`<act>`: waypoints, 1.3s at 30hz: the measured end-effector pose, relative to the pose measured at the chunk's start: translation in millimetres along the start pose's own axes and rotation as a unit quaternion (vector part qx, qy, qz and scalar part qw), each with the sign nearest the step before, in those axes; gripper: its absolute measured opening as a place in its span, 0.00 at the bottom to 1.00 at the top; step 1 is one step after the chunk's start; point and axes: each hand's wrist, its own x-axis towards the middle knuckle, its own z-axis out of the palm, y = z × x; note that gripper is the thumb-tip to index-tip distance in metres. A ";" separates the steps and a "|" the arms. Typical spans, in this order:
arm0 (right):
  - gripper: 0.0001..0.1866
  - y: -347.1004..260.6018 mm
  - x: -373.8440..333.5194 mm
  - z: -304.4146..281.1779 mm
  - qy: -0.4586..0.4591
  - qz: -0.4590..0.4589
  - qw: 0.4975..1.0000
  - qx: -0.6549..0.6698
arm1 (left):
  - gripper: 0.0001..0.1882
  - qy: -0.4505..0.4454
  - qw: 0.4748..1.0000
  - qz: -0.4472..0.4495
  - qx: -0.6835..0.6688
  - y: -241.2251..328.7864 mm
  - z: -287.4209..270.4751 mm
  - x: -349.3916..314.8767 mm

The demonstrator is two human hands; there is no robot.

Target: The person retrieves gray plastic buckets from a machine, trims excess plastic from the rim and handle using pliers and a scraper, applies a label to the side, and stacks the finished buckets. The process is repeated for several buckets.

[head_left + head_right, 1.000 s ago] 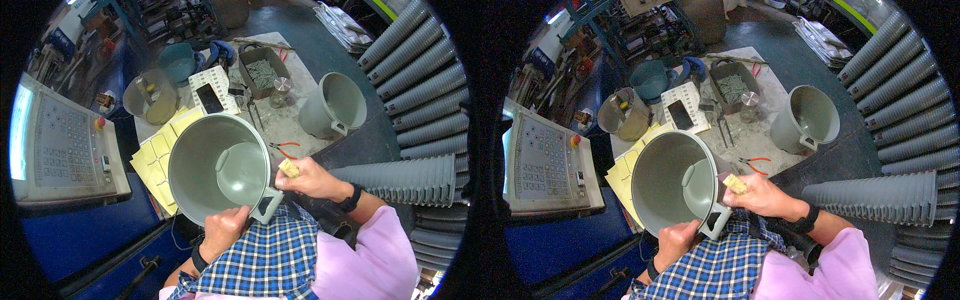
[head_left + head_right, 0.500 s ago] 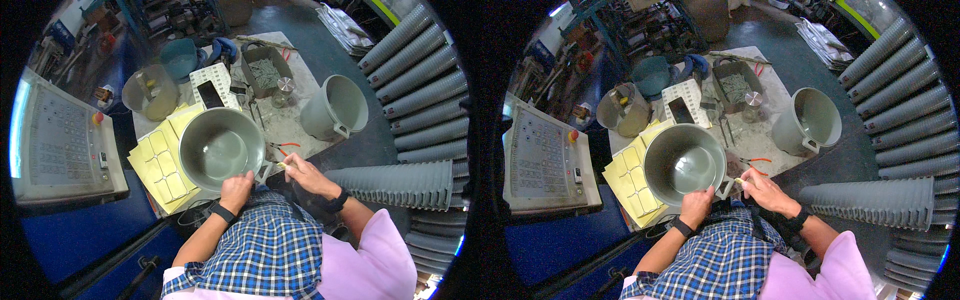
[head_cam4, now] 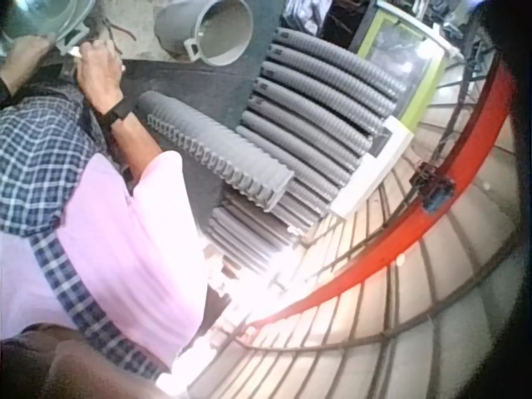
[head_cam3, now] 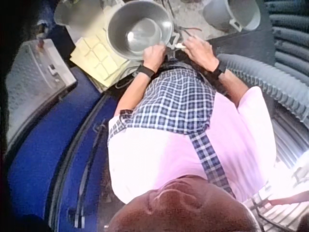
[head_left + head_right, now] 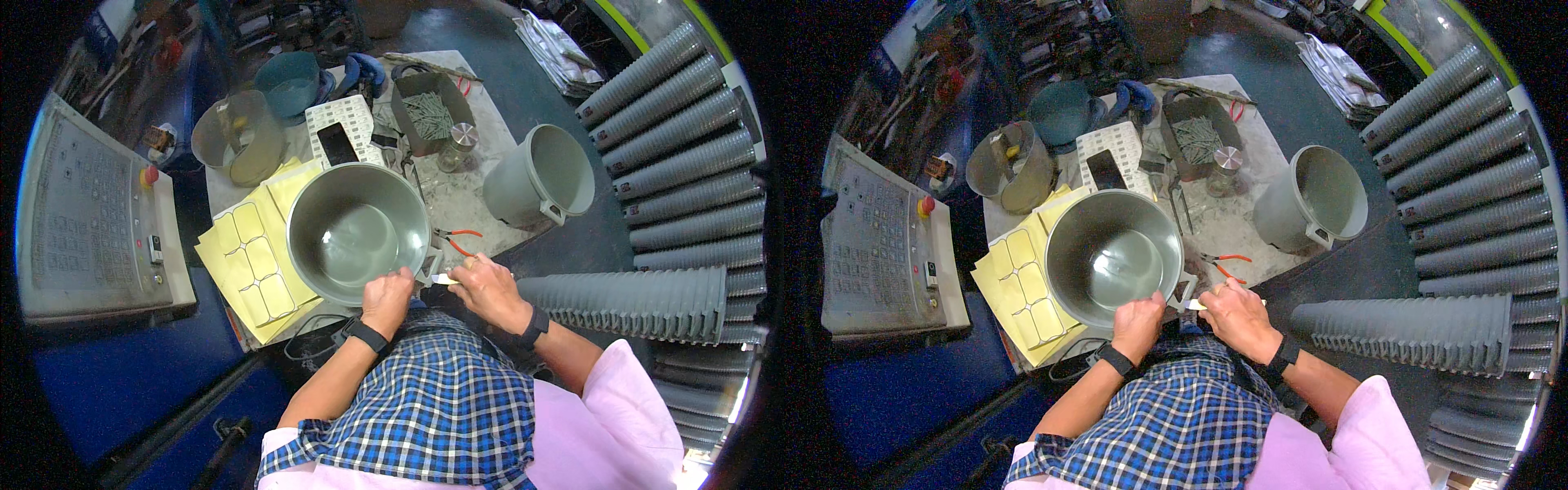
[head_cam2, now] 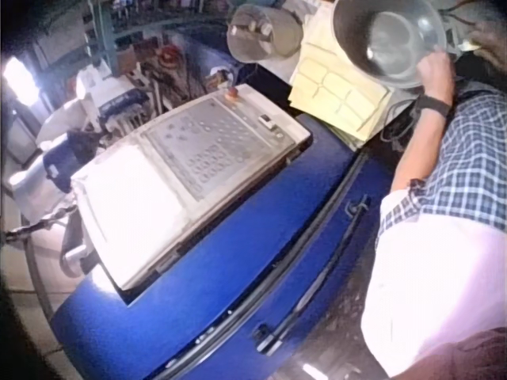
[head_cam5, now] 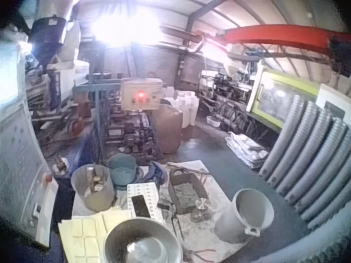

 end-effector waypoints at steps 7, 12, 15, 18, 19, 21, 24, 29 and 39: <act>0.07 -9.3 12.2 -9.1 -0.038 -0.028 0.998 -0.050 | 0.02 0.015 1.000 -0.002 -0.027 -1.1 -2.0 -0.8; 0.06 -11.0 21.8 -13.3 -0.069 -0.039 0.994 -0.079 | 0.02 0.029 1.000 0.003 -0.007 -0.5 0.4 -0.2; 0.08 -11.7 25.8 -13.4 -0.094 -0.030 0.987 -0.126 | 0.02 0.029 1.000 0.003 -0.002 -0.4 1.1 -0.3; 0.07 -12.8 28.4 -12.1 -0.116 -0.042 0.984 -0.127 | 0.02 0.021 1.000 0.000 -0.004 -0.3 0.0 -0.6; 0.07 -13.1 29.6 -11.7 -0.107 -0.051 0.986 -0.117 | 0.01 0.017 1.000 -0.001 0.001 -0.3 -0.4 -0.7; 0.07 -13.5 33.1 -11.3 -0.111 -0.056 0.986 -0.110 | 0.01 0.021 1.000 -0.001 -0.014 0.0 -1.0 -0.8; 0.04 -12.7 41.7 -13.9 -0.125 -0.069 0.984 -0.103 | 0.01 0.028 0.999 -0.006 -0.020 1.3 -0.2 -2.0; 0.04 -14.1 58.2 -21.2 -0.186 -0.107 0.963 -0.160 | 0.03 0.054 0.998 -0.001 -0.043 3.3 5.4 -2.8; 0.04 -15.0 78.5 -35.2 -0.187 -0.160 0.925 -0.289 | 0.04 0.063 0.997 0.001 -0.047 2.7 10.0 3.7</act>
